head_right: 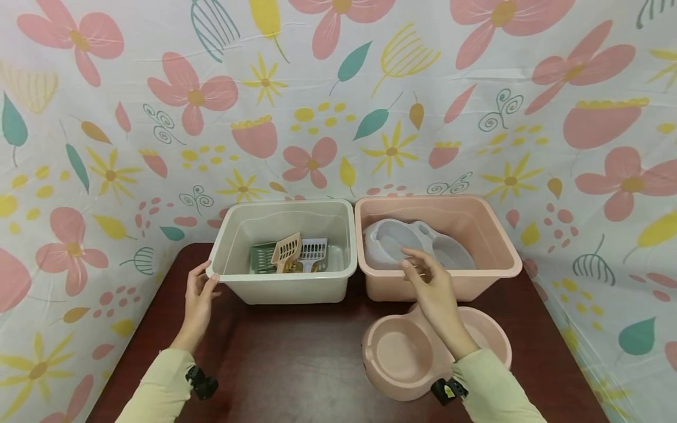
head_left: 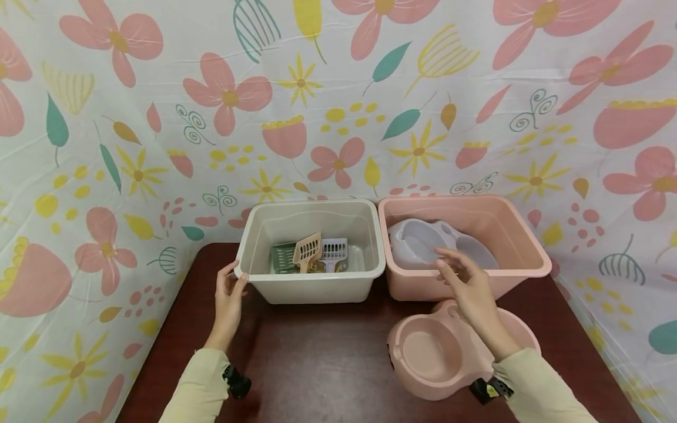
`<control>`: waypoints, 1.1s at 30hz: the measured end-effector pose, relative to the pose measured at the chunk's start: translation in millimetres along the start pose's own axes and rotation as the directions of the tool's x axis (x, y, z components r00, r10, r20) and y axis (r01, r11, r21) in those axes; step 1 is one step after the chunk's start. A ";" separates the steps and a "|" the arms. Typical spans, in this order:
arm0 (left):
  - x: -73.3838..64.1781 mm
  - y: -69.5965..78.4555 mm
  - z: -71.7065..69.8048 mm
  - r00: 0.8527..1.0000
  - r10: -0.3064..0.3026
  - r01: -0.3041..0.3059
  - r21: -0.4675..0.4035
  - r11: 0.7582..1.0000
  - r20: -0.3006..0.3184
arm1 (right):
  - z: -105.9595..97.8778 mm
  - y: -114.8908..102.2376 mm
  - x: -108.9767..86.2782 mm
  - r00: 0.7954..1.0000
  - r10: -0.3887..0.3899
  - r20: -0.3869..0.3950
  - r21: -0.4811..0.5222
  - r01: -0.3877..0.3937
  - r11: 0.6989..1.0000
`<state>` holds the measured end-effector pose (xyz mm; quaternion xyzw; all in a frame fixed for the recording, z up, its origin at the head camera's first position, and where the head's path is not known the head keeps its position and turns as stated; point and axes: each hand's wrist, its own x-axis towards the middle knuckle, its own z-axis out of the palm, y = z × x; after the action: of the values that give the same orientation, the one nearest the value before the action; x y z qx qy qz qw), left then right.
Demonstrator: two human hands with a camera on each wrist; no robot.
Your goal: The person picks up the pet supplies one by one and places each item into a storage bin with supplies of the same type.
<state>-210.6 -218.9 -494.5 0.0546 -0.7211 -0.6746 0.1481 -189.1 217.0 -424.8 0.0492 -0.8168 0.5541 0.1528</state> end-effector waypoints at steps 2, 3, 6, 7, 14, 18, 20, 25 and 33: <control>-1.0 2.0 0.3 1.000 -0.008 0.008 0.005 1.000 -0.001 | -2.7 1.9 -1.1 1.000 0.000 0.005 0.009 0.000 1.000; -1.3 2.8 0.5 1.000 -0.011 0.011 0.007 1.000 -0.002 | -4.1 2.9 -1.4 1.000 0.001 0.008 0.012 -0.001 1.000; -1.4 3.8 1.2 1.000 -0.011 0.011 0.012 1.000 0.000 | -8.5 6.3 -3.0 1.000 0.012 0.010 0.013 -0.012 1.000; -1.3 3.8 1.4 1.000 -0.011 0.011 0.012 1.000 0.000 | -10.0 7.5 -3.5 1.000 0.016 0.009 0.007 -0.016 1.000; -1.5 3.7 1.2 1.000 0.002 -0.002 0.000 1.000 -0.002 | -21.5 0.6 -7.2 0.999 0.035 -0.021 -0.076 -0.036 0.996; -1.2 3.0 0.9 1.000 0.009 -0.009 -0.004 1.000 -0.004 | -30.0 7.0 -6.3 0.999 0.008 -0.038 -0.104 -0.012 0.994; -1.4 3.2 1.2 1.000 0.008 -0.008 -0.008 1.000 -0.005 | -35.3 14.2 -5.9 0.999 -0.004 -0.044 -0.114 -0.001 0.993; -1.7 3.3 1.7 1.000 0.003 -0.003 -0.019 1.000 -0.009 | -47.8 20.8 -5.8 0.998 -0.005 -0.063 -0.138 -0.004 0.990; -1.6 3.5 1.6 1.000 0.005 -0.005 -0.012 1.000 -0.011 | -69.4 22.1 -10.1 0.997 0.038 -0.073 -0.185 -0.051 0.981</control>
<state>-209.1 -216.6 -491.3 0.0556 -0.7164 -0.6782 0.1540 -171.5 288.4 -424.0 -0.0028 -0.8604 0.4796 0.1724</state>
